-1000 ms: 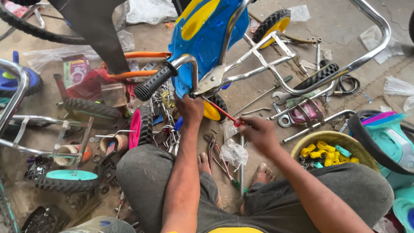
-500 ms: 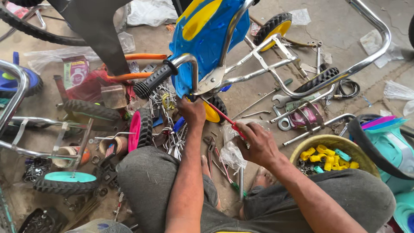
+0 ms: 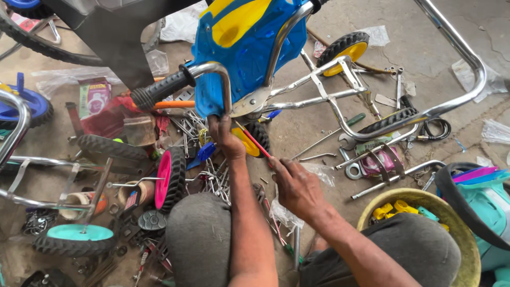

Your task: The person assembles a child's tricycle by attaching the handlebars to the frame and securing the front wheel. They use a hammer, screwdriver, and pliers to tighten bolts and fasten plastic parts. The person works on the tricycle while sitting on the floor in a cluttered workshop.

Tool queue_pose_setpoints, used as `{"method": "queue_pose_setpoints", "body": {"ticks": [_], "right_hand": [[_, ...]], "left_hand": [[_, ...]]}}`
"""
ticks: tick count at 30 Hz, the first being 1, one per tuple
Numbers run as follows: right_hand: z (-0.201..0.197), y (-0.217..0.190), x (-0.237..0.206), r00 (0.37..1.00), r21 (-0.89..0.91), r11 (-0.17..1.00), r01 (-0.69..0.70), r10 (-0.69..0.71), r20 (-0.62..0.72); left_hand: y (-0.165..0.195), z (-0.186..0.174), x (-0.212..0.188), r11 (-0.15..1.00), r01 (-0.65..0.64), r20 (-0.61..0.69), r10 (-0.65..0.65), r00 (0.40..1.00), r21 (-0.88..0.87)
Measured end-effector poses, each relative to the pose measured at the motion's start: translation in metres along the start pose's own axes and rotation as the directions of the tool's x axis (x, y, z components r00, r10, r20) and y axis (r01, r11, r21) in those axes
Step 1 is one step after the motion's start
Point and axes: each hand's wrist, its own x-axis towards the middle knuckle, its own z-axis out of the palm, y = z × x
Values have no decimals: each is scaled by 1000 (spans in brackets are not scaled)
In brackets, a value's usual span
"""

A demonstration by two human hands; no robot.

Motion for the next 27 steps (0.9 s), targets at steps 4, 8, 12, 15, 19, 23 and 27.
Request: {"method": "queue_pose_setpoints", "body": {"ticks": [4, 8, 12, 15, 19, 23, 27], "right_hand": [[8, -4, 5, 999, -54, 998, -44, 45, 26], [15, -6, 3, 998, -89, 994, -61, 63, 18], [24, -2, 2, 987, 98, 992, -85, 98, -131], [28, 10, 5, 448, 668, -278, -690, 561, 696], [31, 21, 10, 488, 622, -507, -597, 386, 783], [29, 17, 8, 371, 633, -156, -758, 696, 615], [28, -7, -3, 876, 328, 886, -329, 416, -245]], "left_hand": [[-24, 14, 12, 954, 195, -212, -147, 966, 228], [-41, 17, 11, 935, 219, -279, -139, 950, 279], [-41, 14, 12, 900, 144, -200, -65, 978, 411], [-34, 9, 10, 888, 162, -187, -87, 978, 431], [-30, 6, 13, 890, 107, -166, -36, 985, 442], [-17, 7, 16, 770, -91, -56, 162, 985, 631], [-3, 17, 17, 932, 168, -243, -90, 966, 321]]}}
